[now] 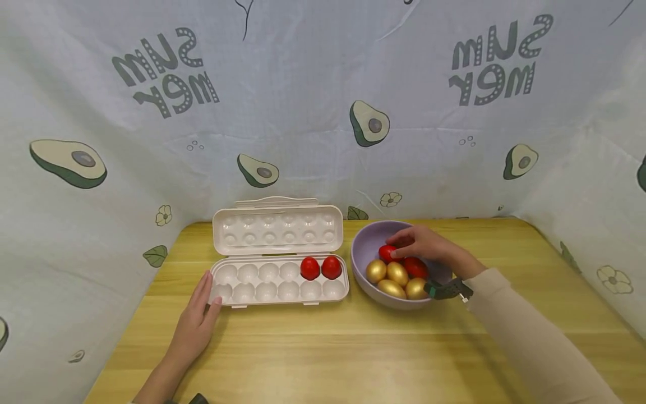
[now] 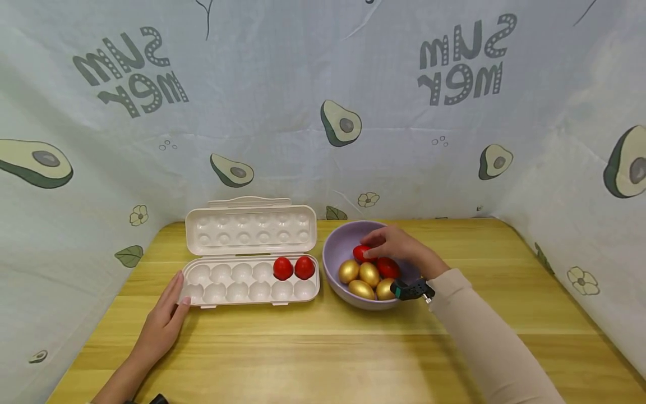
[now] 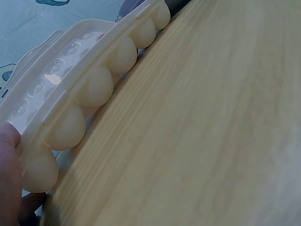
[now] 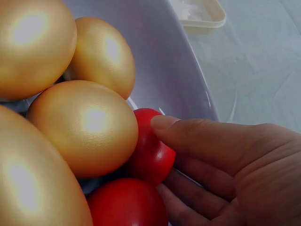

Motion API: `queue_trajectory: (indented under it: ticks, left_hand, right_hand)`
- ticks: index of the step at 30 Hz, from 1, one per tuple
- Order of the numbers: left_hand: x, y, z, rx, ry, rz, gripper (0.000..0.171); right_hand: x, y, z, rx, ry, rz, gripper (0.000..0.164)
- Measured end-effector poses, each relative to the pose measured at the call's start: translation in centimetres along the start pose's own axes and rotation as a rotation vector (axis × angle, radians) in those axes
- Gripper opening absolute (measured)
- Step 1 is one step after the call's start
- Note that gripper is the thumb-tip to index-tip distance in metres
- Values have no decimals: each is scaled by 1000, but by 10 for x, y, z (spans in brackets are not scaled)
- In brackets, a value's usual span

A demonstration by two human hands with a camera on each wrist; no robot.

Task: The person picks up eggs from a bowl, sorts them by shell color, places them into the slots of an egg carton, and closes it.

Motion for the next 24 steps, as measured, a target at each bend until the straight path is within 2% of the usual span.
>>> queue_trajectory:
  ticks: [12, 24]
  left_hand:
    - [1, 0, 0, -9, -1, -5, 56]
    - [4, 0, -1, 6, 0, 14, 56]
  right_hand:
    - [3, -2, 0, -38, 102, -10, 37]
    - [2, -1, 1, -41, 60, -5, 37]
Point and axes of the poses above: each hand's wrist, its own y-axis away from the middle knuckle, its own z-axis out of the back of the hand, x = y × z, the point moved 8 cm from there along -y, towards the middle knuckle, and after that the axes turned 6 degrees about -z, right-handed, at the moved point
